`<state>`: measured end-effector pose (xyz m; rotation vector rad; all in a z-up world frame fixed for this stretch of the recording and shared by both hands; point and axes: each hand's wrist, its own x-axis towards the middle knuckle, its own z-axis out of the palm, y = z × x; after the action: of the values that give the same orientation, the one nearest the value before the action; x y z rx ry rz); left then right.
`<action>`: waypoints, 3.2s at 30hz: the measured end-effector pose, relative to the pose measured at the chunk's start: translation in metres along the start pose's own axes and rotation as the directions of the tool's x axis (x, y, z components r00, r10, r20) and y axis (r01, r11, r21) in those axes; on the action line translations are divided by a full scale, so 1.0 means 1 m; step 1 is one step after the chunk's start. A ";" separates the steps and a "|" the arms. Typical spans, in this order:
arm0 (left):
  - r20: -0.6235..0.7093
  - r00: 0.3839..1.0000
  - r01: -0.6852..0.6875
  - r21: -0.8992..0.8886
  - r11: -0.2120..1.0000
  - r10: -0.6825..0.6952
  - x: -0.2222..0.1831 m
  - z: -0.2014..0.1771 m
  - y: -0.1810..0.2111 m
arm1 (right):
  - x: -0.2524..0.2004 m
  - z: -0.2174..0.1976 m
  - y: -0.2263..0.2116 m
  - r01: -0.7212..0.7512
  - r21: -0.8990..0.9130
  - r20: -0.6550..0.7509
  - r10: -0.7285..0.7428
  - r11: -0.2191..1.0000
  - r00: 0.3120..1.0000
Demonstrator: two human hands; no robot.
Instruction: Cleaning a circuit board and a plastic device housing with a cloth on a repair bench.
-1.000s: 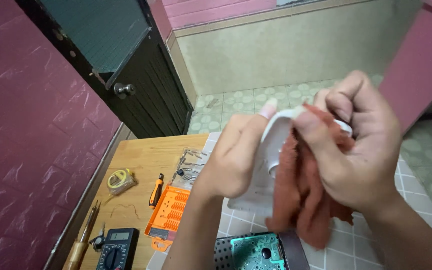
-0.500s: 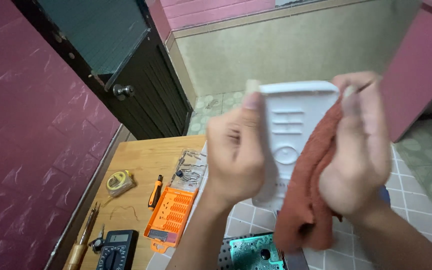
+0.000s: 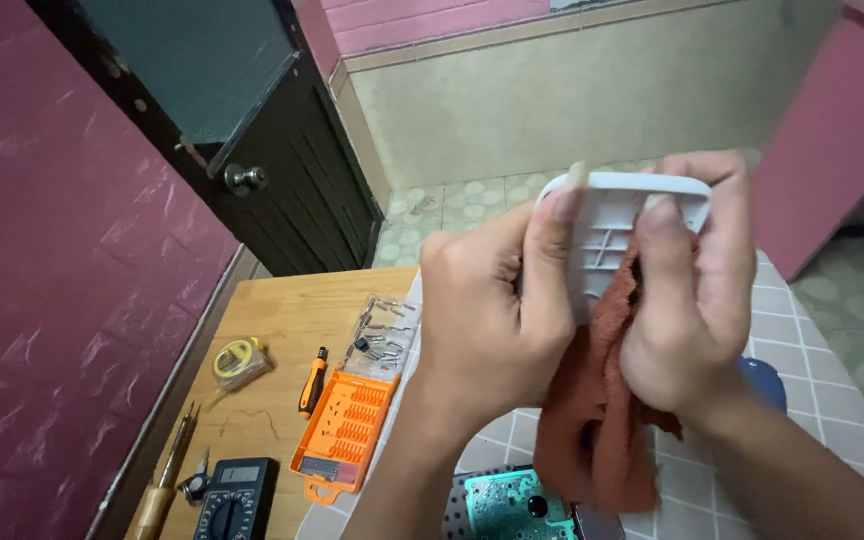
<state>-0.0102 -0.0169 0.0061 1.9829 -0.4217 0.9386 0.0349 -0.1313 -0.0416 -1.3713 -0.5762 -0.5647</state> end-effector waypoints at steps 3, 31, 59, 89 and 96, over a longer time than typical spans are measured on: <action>-0.004 1.000 0.006 -0.042 0.999 -0.006 -0.002 -0.009 0.002 | 0.000 0.008 -0.002 0.156 -0.007 -0.012 -0.156 0.988 0.988; -0.277 0.913 0.233 -0.246 0.941 -0.299 0.005 0.010 0.013 | -0.010 0.017 -0.017 -0.081 0.205 -0.142 0.112 0.975 0.984; -0.427 0.705 0.114 -0.720 0.685 -0.567 -0.006 0.073 0.011 | 0.022 -0.042 -0.022 0.128 0.609 -0.164 -0.034 0.782 0.986; 0.083 0.937 0.346 -0.082 0.934 -0.340 -0.002 -0.029 0.038 | 0.035 -0.060 -0.014 -0.248 0.603 0.228 0.134 0.758 0.964; -0.156 0.933 0.248 -0.373 0.894 -0.324 0.000 -0.011 0.035 | 0.020 -0.035 -0.014 -0.106 0.402 -0.098 0.158 0.909 0.983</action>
<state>-0.0368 -0.0273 0.0297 1.5490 -0.1499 0.8132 0.0423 -0.1688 -0.0221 -0.9726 -0.4581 -0.3959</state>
